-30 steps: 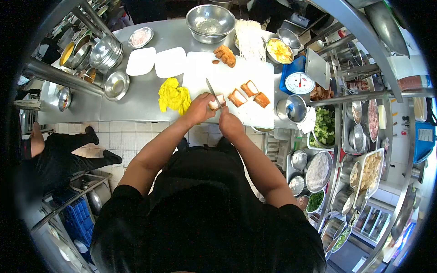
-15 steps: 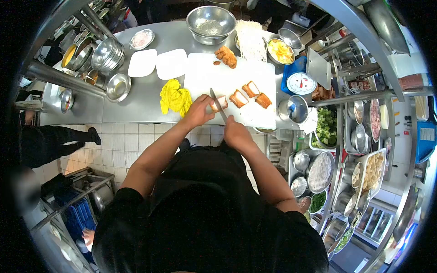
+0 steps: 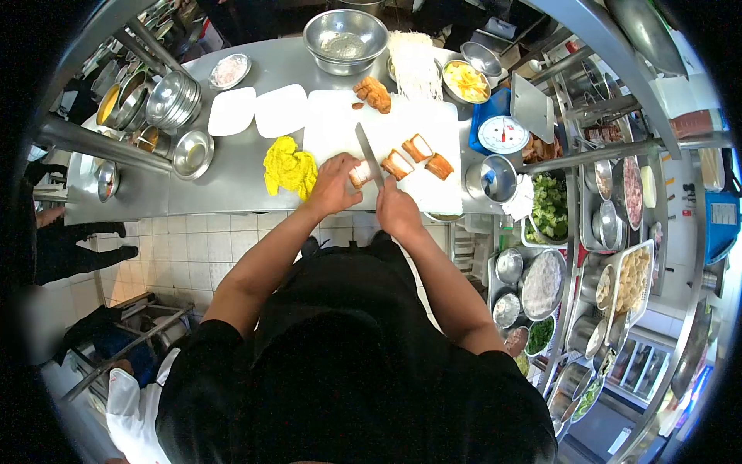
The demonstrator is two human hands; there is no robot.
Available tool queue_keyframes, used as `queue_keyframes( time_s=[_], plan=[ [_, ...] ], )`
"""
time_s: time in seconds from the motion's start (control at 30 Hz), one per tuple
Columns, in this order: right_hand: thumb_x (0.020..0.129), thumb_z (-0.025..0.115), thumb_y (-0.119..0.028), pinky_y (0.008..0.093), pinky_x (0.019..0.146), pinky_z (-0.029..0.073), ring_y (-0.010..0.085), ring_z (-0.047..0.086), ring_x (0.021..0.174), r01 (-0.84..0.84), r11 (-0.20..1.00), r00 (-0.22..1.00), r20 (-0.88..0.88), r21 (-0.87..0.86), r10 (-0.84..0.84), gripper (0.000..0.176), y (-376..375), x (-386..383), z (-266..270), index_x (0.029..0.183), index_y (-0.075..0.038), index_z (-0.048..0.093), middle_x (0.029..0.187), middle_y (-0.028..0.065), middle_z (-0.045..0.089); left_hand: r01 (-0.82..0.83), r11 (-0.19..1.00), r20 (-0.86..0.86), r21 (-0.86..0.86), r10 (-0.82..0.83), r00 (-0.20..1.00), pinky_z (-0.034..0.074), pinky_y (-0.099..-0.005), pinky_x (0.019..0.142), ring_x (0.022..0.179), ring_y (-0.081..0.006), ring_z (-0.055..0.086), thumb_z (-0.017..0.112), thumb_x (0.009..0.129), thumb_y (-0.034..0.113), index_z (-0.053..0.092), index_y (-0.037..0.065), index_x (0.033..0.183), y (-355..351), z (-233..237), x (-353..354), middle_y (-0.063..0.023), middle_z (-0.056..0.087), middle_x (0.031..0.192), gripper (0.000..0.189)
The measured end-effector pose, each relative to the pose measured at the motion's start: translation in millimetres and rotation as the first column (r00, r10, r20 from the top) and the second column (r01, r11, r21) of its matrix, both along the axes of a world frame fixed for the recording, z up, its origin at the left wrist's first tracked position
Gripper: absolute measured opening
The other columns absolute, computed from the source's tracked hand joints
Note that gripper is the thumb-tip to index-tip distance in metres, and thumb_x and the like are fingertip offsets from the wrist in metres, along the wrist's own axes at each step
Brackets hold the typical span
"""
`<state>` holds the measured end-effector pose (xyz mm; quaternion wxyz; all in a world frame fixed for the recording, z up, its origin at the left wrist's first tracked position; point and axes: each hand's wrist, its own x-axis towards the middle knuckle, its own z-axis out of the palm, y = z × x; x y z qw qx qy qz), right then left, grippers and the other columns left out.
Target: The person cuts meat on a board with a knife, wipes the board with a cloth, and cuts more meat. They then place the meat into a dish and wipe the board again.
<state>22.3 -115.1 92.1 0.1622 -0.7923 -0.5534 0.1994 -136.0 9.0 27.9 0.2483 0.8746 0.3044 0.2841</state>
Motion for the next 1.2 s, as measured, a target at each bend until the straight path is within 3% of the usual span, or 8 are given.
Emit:
queue_keyframes(
  time_s=[0.27,0.33,0.47,0.53,0.77,0.87,0.93,1.2],
  plan=[
    [0.104,0.048,-0.015,0.0619,0.067,0.054,0.0537,0.068,0.073,-0.092,0.995,0.996,0.007,-0.029,0.092,0.023,10,17,-4,0.118,0.002,0.049,0.076,0.0332,0.068,0.028,0.985,-0.072,-0.168,-0.041,0.997,0.048,-0.0468,0.1,0.112,-0.0395,0.058,0.083,0.07,0.019,0.061,0.003,0.108,16,-7,32,-0.0172,0.062,0.111,0.046],
    [0.101,0.048,-0.012,0.0613,0.075,0.056,0.0523,0.071,0.082,-0.082,0.949,0.993,0.061,-0.304,0.105,0.024,-5,16,28,0.118,0.005,0.049,0.084,0.0337,0.07,0.039,0.983,-0.012,-0.18,-0.042,0.999,0.05,-0.0475,0.094,0.105,-0.04,0.059,0.082,0.07,0.018,0.06,0.002,0.1,16,-10,33,-0.018,0.063,0.104,0.04],
    [0.101,0.046,-0.011,0.0619,0.079,0.055,0.052,0.071,0.086,-0.064,0.945,0.997,0.013,-0.321,0.072,0.024,-11,20,-12,0.118,0.005,0.048,0.086,0.0348,0.07,0.044,0.987,0.023,-0.153,-0.041,0.999,0.05,-0.048,0.093,0.105,-0.0401,0.059,0.082,0.07,0.017,0.06,0.002,0.099,14,-14,32,-0.0187,0.063,0.104,0.04],
    [0.102,0.044,-0.014,0.063,0.082,0.054,0.0514,0.072,0.088,-0.121,0.987,0.992,-0.048,-0.103,0.117,0.024,5,16,-43,0.117,0.005,0.047,0.088,0.0353,0.07,0.086,0.99,0.021,-0.11,-0.084,0.996,0.051,-0.0482,0.092,0.105,-0.0402,0.059,0.082,0.07,0.017,0.061,0.001,0.099,18,-14,33,-0.0195,0.063,0.104,0.039],
    [0.106,0.048,-0.022,0.0641,0.078,0.052,0.0559,0.067,0.084,0.06,0.993,0.991,-0.116,-0.099,-0.071,0.03,-22,18,3,0.123,0.002,0.046,0.085,0.0363,0.068,-0.005,0.988,-0.011,-0.157,0.003,1.0,0.05,-0.05,0.099,0.114,-0.0417,0.059,0.084,0.07,0.017,0.059,0.004,0.114,11,-2,36,-0.0201,0.063,0.116,0.052],
    [0.107,0.049,-0.024,0.0659,0.08,0.05,0.0578,0.066,0.087,0.242,0.969,0.963,-0.11,-0.037,-0.245,0.029,-72,33,6,0.123,0.0,0.05,0.087,0.037,0.068,-0.031,0.999,0.075,-0.014,0.032,0.997,0.048,-0.0466,0.103,0.115,-0.0379,0.059,0.082,0.071,0.016,0.062,0.003,0.118,7,3,51,-0.0172,0.062,0.118,0.053],
    [0.107,0.05,-0.024,0.0665,0.08,0.05,0.0583,0.065,0.088,0.297,0.955,0.949,-0.107,-0.02,-0.298,0.027,-106,51,0,0.122,-0.001,0.051,0.088,0.0371,0.068,0.035,0.991,-0.07,-0.127,-0.045,0.997,0.047,-0.0462,0.105,0.116,-0.0371,0.059,0.079,0.072,0.012,0.062,0.004,0.118,5,-4,61,-0.0163,0.062,0.12,0.05],
    [0.107,0.051,-0.027,0.0665,0.082,0.048,0.0588,0.063,0.093,0.257,0.965,0.951,-0.165,-0.057,-0.263,0.026,-149,87,-17,0.116,-0.003,0.051,0.094,0.0356,0.068,0.243,0.962,-0.129,-0.127,-0.258,0.957,0.046,-0.0462,0.106,0.124,-0.0366,0.056,0.074,0.072,0.01,0.061,0.005,0.134,19,0,28,-0.0164,0.063,0.126,0.063]
  ],
)
